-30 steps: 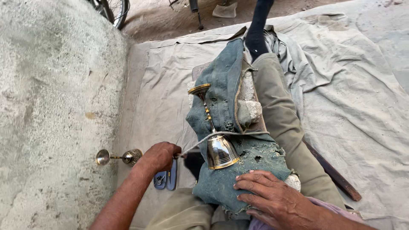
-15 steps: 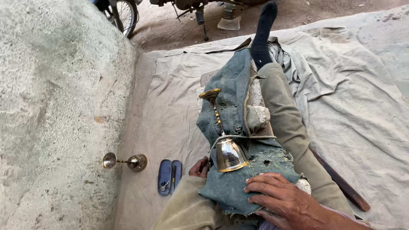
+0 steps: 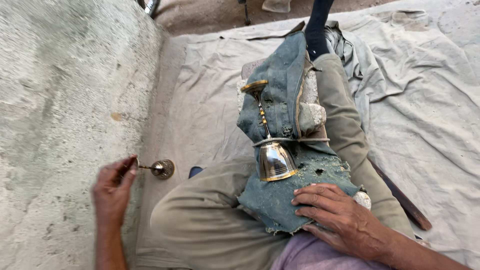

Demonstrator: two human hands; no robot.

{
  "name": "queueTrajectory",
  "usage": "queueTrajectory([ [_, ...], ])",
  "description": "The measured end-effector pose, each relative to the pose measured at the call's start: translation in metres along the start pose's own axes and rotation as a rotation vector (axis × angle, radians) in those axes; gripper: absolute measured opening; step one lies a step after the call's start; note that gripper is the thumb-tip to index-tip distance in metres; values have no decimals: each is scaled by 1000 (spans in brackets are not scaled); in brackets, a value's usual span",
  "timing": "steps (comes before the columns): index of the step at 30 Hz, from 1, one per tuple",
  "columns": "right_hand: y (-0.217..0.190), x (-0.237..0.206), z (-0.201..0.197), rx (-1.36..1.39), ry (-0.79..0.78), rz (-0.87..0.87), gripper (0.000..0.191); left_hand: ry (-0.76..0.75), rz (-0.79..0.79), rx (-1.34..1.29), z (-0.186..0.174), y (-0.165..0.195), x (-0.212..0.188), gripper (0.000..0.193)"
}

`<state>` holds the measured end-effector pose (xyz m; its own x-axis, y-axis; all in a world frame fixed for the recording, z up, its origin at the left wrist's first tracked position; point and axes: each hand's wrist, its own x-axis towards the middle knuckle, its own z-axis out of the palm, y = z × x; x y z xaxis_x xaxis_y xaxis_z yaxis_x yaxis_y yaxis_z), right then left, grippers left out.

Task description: The person sits on the ground with a brass bell-shaped object clamped in a cloth pad on their lap. They hold a small steel punch against the brass surface and strike it repeatedly with a wooden mallet, repositioning the punch around the bell, then rotate the bell and continue hammering different areas.

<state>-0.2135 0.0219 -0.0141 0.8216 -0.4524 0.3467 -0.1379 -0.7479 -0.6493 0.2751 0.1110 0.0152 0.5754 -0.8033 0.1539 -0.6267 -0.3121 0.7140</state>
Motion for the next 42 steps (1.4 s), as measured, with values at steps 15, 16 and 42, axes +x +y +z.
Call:
queueTrajectory([
  [15,1,-38,-19,210,447,238,23,-705,-118,-969,156,139,-46,35],
  [16,10,-46,-23,132,525,332,23,-721,-121,-969,159,140,-45,35],
  [42,151,-155,51,-405,8,1274,56,-566,-487,323,198,-69,-127,30],
])
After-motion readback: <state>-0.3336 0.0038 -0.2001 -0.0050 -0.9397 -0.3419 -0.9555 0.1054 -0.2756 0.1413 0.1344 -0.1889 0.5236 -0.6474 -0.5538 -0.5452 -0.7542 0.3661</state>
